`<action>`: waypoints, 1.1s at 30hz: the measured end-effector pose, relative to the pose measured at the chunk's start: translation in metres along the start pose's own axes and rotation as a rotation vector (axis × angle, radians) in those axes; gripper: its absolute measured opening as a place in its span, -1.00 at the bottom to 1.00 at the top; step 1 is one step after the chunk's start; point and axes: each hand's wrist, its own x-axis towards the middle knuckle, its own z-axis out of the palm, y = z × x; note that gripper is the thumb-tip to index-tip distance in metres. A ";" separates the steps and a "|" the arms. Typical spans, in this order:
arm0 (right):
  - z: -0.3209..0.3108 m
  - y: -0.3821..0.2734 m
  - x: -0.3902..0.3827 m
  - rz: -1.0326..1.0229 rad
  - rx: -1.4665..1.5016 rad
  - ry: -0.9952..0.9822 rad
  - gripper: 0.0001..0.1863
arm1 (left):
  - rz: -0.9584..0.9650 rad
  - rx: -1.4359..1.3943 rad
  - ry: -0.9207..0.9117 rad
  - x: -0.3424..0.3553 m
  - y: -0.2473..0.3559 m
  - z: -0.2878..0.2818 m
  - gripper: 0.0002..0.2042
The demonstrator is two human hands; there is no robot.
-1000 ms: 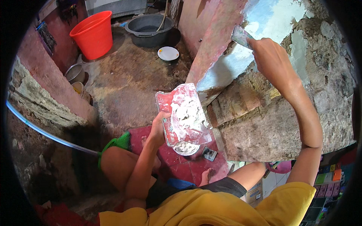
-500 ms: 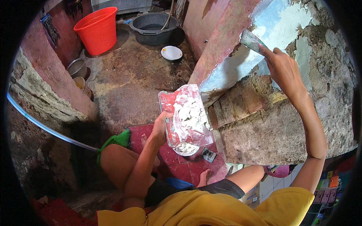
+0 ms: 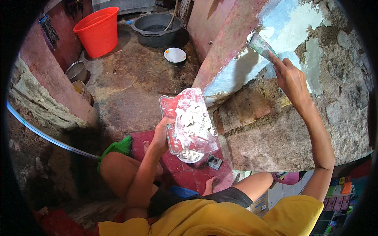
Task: The person applies white plaster to a wall using a putty knife, scraping material from a red tray and spreading it onto the wall surface.
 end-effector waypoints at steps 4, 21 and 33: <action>0.010 0.007 -0.001 -0.018 0.013 0.024 -0.48 | -0.002 0.026 0.007 0.001 0.000 -0.002 -0.45; -0.022 -0.026 -0.019 0.048 0.020 -0.011 -0.48 | 0.001 -0.027 -0.040 0.003 -0.001 -0.004 -0.45; -0.048 -0.045 0.034 -0.141 -0.198 -0.017 -0.71 | -0.025 -0.010 -0.042 0.006 -0.002 -0.003 -0.44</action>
